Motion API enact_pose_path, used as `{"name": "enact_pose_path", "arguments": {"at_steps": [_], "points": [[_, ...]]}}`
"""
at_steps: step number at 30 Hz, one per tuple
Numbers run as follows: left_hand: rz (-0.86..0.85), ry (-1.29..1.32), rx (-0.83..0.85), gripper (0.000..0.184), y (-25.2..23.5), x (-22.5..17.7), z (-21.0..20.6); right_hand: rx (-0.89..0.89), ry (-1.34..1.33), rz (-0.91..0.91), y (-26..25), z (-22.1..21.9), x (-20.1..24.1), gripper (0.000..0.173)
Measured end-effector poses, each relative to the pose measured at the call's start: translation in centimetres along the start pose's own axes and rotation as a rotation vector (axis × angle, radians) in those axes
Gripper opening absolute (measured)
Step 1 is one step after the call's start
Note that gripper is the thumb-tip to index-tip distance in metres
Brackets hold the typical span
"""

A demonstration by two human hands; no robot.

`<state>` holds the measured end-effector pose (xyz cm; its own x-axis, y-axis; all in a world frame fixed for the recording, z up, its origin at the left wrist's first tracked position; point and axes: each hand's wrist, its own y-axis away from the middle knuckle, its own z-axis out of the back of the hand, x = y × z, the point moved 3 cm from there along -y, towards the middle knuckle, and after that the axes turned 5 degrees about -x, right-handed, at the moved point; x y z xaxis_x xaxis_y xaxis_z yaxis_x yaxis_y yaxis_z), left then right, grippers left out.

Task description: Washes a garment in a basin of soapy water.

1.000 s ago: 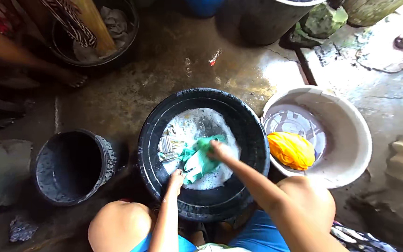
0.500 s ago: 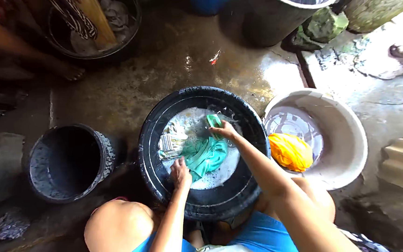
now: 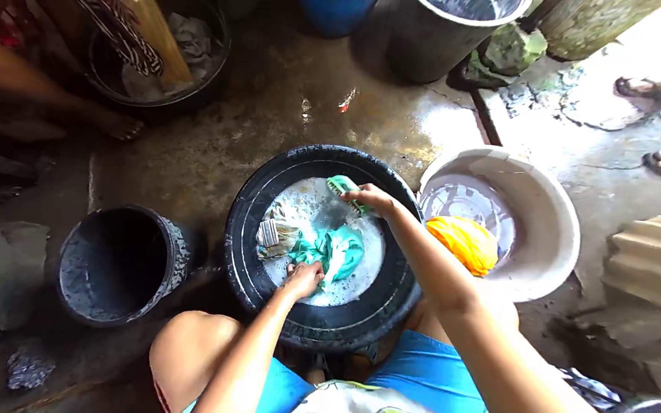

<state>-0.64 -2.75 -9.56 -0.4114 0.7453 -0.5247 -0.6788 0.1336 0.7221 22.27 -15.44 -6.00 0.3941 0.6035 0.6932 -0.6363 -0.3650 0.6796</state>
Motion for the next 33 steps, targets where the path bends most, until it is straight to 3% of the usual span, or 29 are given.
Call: {"name": "enact_pose_path", "arguments": {"at_steps": [3, 7, 9, 11, 14, 19, 22, 24, 26, 28, 30, 32, 33], "points": [[0.045, -0.033, -0.046, 0.037, -0.3, 0.5, -1.3, 0.163, 0.183, -0.075, -0.6, -4.1, -1.3, 0.047], [0.116, -0.198, -0.168, 0.043, -1.1, 0.1, -4.8, 0.191, 0.428, -0.201, -1.8, -7.6, -6.4, 0.061], [0.107, -0.276, -0.185, 0.036, -0.5, -0.7, -6.1, 0.145, 0.385, -0.185, -1.7, -7.5, -8.3, 0.061], [0.102, -0.271, -0.225, 0.034, 0.5, -1.0, -6.0, 0.043, 0.169, -0.145, -1.0, -6.3, -8.4, 0.055], [0.226, -0.2, -0.206, 0.04, 1.8, -0.5, -3.9, -0.065, -0.084, -0.124, 0.0, -3.8, -6.9, 0.05], [0.272, -0.242, -0.101, 0.042, 3.4, 0.1, 0.4, -0.044, -0.085, 0.012, 0.7, -2.8, -3.7, 0.042], [0.276, -0.293, -0.254, 0.04, 7.0, -2.5, 5.7, -0.04, -0.201, 0.228, 4.0, -1.3, -0.8, 0.031], [0.237, -0.342, -0.35, 0.037, 8.9, -4.2, 7.7, -0.026, -0.314, 0.373, 5.2, 0.5, -1.4, 0.041], [0.171, -0.342, -0.338, 0.034, 8.0, -4.9, 6.2, -0.036, -0.35, 0.343, 5.1, 1.4, -3.7, 0.045], [0.129, -0.341, -0.246, 0.036, 4.4, -4.4, 1.9, -0.119, -0.228, 0.113, 4.0, 1.0, -7.5, 0.038], [0.126, -0.419, -0.069, 0.04, 1.1, -4.0, -2.4, -0.254, -0.14, -0.092, 2.5, 0.2, -10.2, 0.052], [0.088, -0.418, 0.071, 0.04, 0.3, -4.0, -4.5, -0.205, -0.116, -0.074, 2.6, 0.1, -10.2, 0.068], [0.092, -0.347, 0.051, 0.036, 0.6, -3.5, -4.5, -0.102, -0.01, -0.031, 3.0, 0.2, -9.4, 0.072]]}}
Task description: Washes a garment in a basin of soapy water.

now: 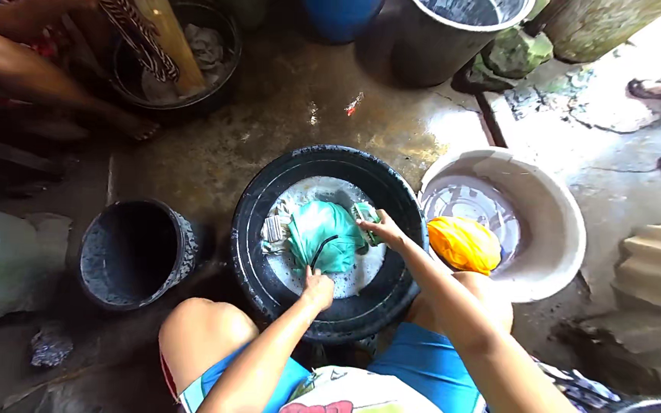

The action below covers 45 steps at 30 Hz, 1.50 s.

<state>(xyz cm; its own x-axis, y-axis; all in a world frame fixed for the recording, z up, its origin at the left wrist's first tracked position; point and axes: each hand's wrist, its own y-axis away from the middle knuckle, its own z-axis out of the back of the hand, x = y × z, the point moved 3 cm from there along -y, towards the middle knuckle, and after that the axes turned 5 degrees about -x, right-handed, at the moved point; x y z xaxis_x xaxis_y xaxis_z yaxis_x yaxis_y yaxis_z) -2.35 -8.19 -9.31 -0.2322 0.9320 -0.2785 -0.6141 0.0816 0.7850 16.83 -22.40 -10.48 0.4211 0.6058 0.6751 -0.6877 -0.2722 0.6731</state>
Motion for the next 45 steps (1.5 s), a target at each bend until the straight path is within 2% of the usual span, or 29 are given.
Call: {"name": "enact_pose_path", "arguments": {"at_steps": [1, 3, 5, 6, 7, 9, 11, 12, 14, 15, 16, 18, 20, 21, 23, 24, 26, 27, 30, 31, 33, 35, 37, 39, 40, 42, 43, 45], "points": [[0.051, 0.106, -0.068, 0.034, 0.2, 1.2, 0.2, 0.117, 0.198, 0.043, 0.3, 0.2, 0.7, 0.073], [0.256, 0.392, -0.27, 0.048, -0.1, 4.3, 1.0, 0.278, 0.797, 0.051, 0.6, -0.3, 1.5, 0.073], [0.477, 0.629, -0.349, 0.069, -1.4, 6.6, 1.6, 0.351, 1.244, -0.081, 1.8, -3.3, 0.5, 0.058], [0.538, 0.7, -0.327, 0.075, -2.4, 7.2, 1.6, 0.396, 1.328, -0.156, 2.0, -5.4, -1.0, 0.051], [0.557, 0.748, -0.295, 0.073, -3.6, 7.4, 1.4, 0.433, 1.297, -0.218, 1.9, -7.3, -2.6, 0.048], [0.518, 0.818, -0.31, 0.051, -5.1, 8.0, 1.2, 0.597, 1.048, -0.249, 1.6, -10.9, -4.7, 0.045], [0.412, 1.047, -0.528, 0.035, -4.6, 8.8, 0.7, 0.771, 0.553, -0.115, 2.0, -12.8, -6.3, 0.031], [0.341, 1.227, -0.673, 0.032, -4.0, 9.4, 0.6, 0.778, 0.22, -0.051, 2.2, -12.5, -6.3, 0.026], [0.284, 1.528, -0.842, 0.029, -2.3, 10.3, 0.6, 0.639, -0.374, -0.01, 2.5, -10.5, -4.9, 0.035], [0.315, 1.636, -0.844, 0.031, -1.7, 10.3, -0.1, 0.489, -0.529, -0.016, 2.2, -9.4, -4.3, 0.04], [0.35, 1.736, -0.804, 0.036, -1.6, 10.0, -0.8, 0.323, -0.568, -0.022, 1.6, -9.1, -3.3, 0.042], [0.4, 1.929, -0.694, 0.04, -2.4, 8.9, -1.7, 0.022, -0.444, 0.033, 1.5, -11.3, -0.6, 0.045], [0.435, 2.123, -0.67, 0.032, -3.0, 8.6, -2.3, -0.003, -0.098, 0.268, 3.1, -15.1, 0.8, 0.057], [0.447, 2.23, -0.683, 0.031, -2.5, 8.5, -2.1, 0.011, 0.136, 0.375, 3.1, -15.3, 0.3, 0.064], [0.451, 2.352, -0.721, 0.036, -1.4, 8.9, -1.1, -0.054, 0.515, 0.407, 0.0, -11.1, -1.8, 0.07], [0.443, 2.368, -0.734, 0.038, -1.2, 9.0, -0.8, -0.134, 0.559, 0.338, -2.0, -8.1, -2.4, 0.067], [0.435, 2.394, -0.711, 0.039, -1.6, 8.3, -1.3, -0.238, 0.461, 0.182, -2.4, -5.8, -1.6, 0.066], [0.439, 2.411, -0.683, 0.037, -2.0, 7.9, -1.7, -0.24, 0.375, 0.207, -1.0, -7.4, -0.8, 0.068], [0.482, 2.436, -0.708, 0.035, -1.5, 8.0, -1.9, -0.051, 0.304, 0.488, 3.4, -15.4, 0.3, 0.072], [0.463, 2.443, -0.72, 0.038, -1.1, 8.3, -1.5, -0.014, 0.379, 0.518, 2.7, -15.6, -0.3, 0.072], [0.404, 2.417, -0.697, 0.042, -1.1, 8.8, -0.5, -0.029, 0.545, 0.391, -1.3, -11.7, -1.1, 0.071], [0.418, 2.395, -0.662, 0.044, -1.5, 8.4, -1.1, -0.071, 0.485, 0.278, -2.1, -10.2, -0.3, 0.069], [0.469, 2.38, -0.663, 0.042, -2.0, 7.9, -1.5, -0.066, 0.278, 0.429, 1.4, -13.6, 1.5, 0.069], [0.487, 2.363, -0.724, 0.04, -1.0, 8.3, -1.6, 0.055, 0.235, 0.576, 4.3, -17.5, 1.7, 0.072], [0.491, 2.358, -0.731, 0.042, -0.4, 8.5, -0.9, 0.044, 0.325, 0.565, 3.7, -17.2, 1.3, 0.071], [0.467, 2.326, -0.675, 0.045, 0.9, 8.4, 0.8, -0.046, 0.56, 0.341, -0.4, -12.8, 0.3, 0.07], [0.44, 2.304, -0.648, 0.045, 1.3, 8.1, 1.6, -0.092, 0.569, 0.221, -2.1, -10.4, 0.2, 0.072], [0.364, 2.236, -0.638, 0.035, 1.7, 7.3, 2.2, -0.193, 0.332, 0.098, -3.1, -6.8, 0.6, 0.073]]}}
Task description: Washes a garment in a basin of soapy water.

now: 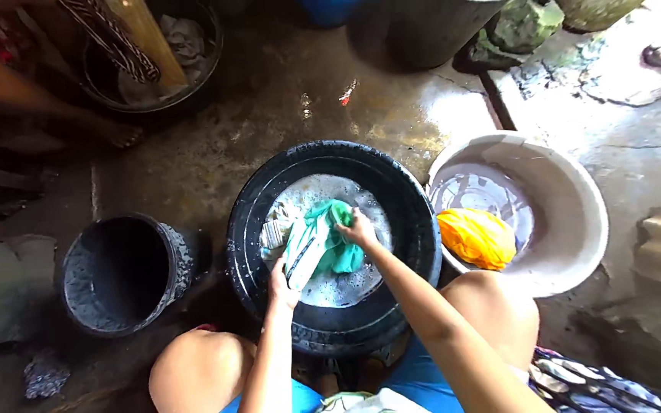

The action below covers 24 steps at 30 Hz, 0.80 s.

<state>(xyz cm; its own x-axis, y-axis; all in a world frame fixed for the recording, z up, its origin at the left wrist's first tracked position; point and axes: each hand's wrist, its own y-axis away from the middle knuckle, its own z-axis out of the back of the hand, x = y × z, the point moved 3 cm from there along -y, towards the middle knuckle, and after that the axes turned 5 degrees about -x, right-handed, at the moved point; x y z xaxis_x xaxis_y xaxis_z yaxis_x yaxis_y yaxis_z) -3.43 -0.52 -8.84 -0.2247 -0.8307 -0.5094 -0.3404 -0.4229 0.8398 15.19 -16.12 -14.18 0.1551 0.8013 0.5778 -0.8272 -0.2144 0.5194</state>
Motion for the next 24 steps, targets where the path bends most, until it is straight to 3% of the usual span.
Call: {"name": "enact_pose_path", "arguments": {"at_steps": [1, 3, 5, 8, 10, 13, 15, 17, 21, 24], "points": [[-0.041, -0.072, 0.028, 0.032, 0.4, 0.0, -0.2, -0.039, -0.189, -0.064, 0.0, 1.0, -0.3, 0.074], [-0.143, -0.276, 0.087, 0.064, 0.8, 0.3, -0.3, -0.029, -0.586, -0.212, 0.5, 1.8, -0.8, 0.057], [-0.272, -0.502, 0.092, 0.084, 0.4, 0.7, -0.9, 0.117, -1.019, -0.362, 2.1, 1.8, -0.6, 0.034], [-0.427, -0.635, 0.12, 0.079, 1.7, 0.8, -2.7, 0.372, -1.469, -0.383, 4.9, -0.1, 2.0, 0.049], [-0.519, -0.612, 0.163, 0.07, 4.2, 0.1, -4.0, 0.349, -1.545, -0.263, 5.2, -2.4, 3.5, 0.047], [-0.63, -0.731, 0.186, 0.066, 7.1, -1.7, -4.1, -0.12, -1.529, -0.018, 3.6, -2.6, 4.5, 0.028], [-0.611, -0.854, 0.187, 0.074, 7.9, -2.6, -3.5, -0.346, -1.437, 0.064, 3.0, -0.4, 3.7, 0.026], [-0.511, -0.827, 0.224, 0.087, 7.3, -2.7, -2.9, -0.278, -1.404, 0.02, 5.4, 2.5, 4.1, 0.032], [-0.389, -0.612, 0.261, 0.088, 7.6, -2.7, -3.9, 0.177, -1.46, -0.347, 12.6, 3.0, 5.9, 0.05], [-0.31, -0.528, 0.34, 0.08, 10.7, -2.5, -4.9, 0.054, -1.723, -0.289, 11.7, -0.8, 6.6, 0.043]]}}
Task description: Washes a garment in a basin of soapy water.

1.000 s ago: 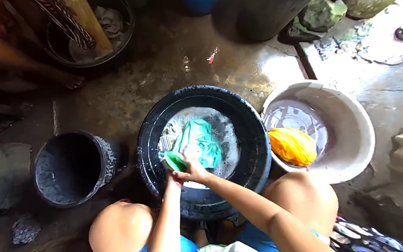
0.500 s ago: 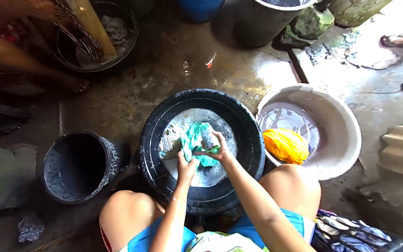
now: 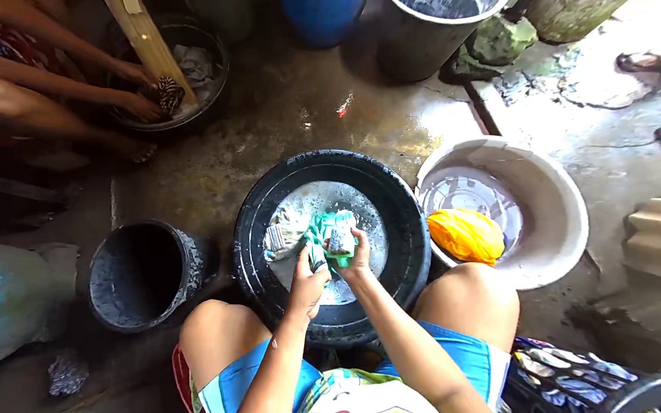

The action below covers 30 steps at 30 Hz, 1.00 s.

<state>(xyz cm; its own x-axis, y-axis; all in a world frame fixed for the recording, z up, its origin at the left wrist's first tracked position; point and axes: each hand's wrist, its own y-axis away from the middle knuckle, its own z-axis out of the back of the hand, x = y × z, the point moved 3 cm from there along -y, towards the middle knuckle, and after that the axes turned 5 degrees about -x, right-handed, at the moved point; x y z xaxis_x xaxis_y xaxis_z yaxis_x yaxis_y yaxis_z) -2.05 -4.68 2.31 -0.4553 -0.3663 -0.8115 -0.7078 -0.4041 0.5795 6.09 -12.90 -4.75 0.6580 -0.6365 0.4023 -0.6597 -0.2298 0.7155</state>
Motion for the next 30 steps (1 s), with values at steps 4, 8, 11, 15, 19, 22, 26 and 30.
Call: {"name": "enact_pose_path", "arguments": {"at_steps": [4, 8, 11, 15, 19, 22, 26, 30], "points": [[-0.149, -0.23, 0.002, 0.075, 1.9, -0.7, 0.9, -0.018, 0.345, 0.526, -4.8, 1.4, 0.8, 0.031], [-0.354, -0.82, -0.291, 0.06, -0.3, -0.4, 5.4, 0.039, 0.773, 0.807, -0.7, 1.3, 9.8, 0.049], [-0.257, -0.979, -0.259, 0.04, -0.6, -0.9, 4.5, 0.152, 0.581, 0.395, 1.9, 0.7, 10.2, 0.041], [-0.348, -0.931, -0.23, 0.029, -0.5, -2.2, 1.6, 0.387, 0.307, -0.292, 3.5, 1.2, 3.1, 0.056], [-0.615, -0.602, -0.11, 0.019, 1.2, -3.0, 0.8, 0.278, 0.105, -0.3, 1.5, 1.2, -0.6, 0.038], [-0.574, -0.649, -0.051, 0.016, 1.9, -3.8, 2.2, 0.144, 0.436, -0.002, -0.5, 3.1, 1.0, 0.032], [-0.126, -1.3, -0.055, 0.032, 0.5, -1.2, 3.9, 0.179, 0.816, 0.413, 2.5, 3.9, 6.7, 0.048], [0.044, -1.465, 0.218, 0.059, 3.3, -1.1, 2.8, 0.184, 1.258, 0.667, 11.5, 1.7, 10.5, 0.056]]}}
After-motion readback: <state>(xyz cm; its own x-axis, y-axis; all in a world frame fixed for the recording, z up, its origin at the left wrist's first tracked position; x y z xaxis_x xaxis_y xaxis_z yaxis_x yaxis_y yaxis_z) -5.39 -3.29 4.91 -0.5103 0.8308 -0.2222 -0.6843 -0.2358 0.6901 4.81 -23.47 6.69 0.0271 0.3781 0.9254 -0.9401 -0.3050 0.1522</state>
